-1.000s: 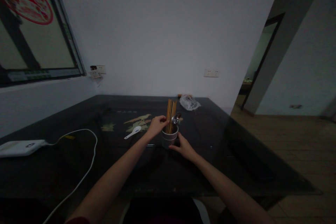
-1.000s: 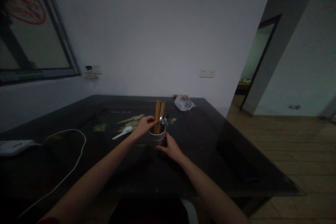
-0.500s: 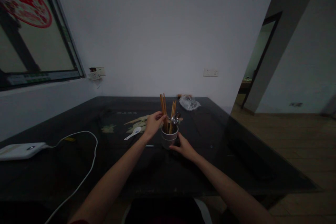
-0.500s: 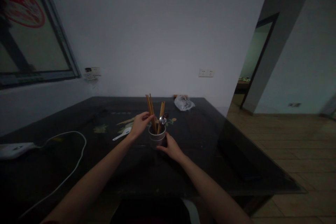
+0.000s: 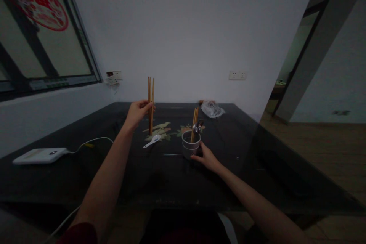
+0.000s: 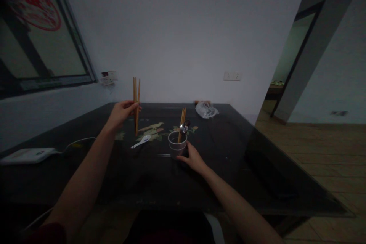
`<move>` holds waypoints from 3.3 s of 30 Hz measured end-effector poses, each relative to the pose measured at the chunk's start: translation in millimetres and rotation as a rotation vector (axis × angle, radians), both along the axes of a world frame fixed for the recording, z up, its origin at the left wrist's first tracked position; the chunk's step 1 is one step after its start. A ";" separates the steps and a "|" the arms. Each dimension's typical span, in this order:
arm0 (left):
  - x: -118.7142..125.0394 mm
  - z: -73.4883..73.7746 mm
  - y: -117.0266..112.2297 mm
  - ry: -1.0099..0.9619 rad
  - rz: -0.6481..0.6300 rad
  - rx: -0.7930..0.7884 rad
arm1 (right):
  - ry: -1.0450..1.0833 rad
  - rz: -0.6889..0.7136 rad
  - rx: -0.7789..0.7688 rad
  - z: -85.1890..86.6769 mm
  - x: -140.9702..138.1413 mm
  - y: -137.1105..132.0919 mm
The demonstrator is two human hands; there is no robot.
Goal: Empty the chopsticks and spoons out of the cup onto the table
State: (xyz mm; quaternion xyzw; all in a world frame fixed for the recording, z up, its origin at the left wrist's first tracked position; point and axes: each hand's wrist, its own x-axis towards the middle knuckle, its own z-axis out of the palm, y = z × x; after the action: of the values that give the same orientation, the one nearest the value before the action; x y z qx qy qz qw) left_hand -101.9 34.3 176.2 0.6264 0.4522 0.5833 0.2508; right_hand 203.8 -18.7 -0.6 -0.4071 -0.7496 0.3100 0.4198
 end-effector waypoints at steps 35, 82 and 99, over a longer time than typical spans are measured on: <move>-9.1 -102.1 28.7 1.098 0.373 -0.447 | -0.006 -0.001 -0.009 2.5 -0.7 -1.3; -39.6 -137.3 45.6 0.965 0.281 -0.598 | -0.005 0.008 -0.005 4.5 -1.5 -1.9; 48.2 -74.2 4.1 0.574 -0.028 0.073 | 0.029 0.018 -0.002 -2.8 -1.2 1.5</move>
State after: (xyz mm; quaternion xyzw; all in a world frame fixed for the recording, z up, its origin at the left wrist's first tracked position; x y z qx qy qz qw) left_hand -53.7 38.5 102.0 0.7806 0.4749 0.3944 0.0980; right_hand 202.6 -17.3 -3.3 -0.3962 -0.7469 0.3203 0.4273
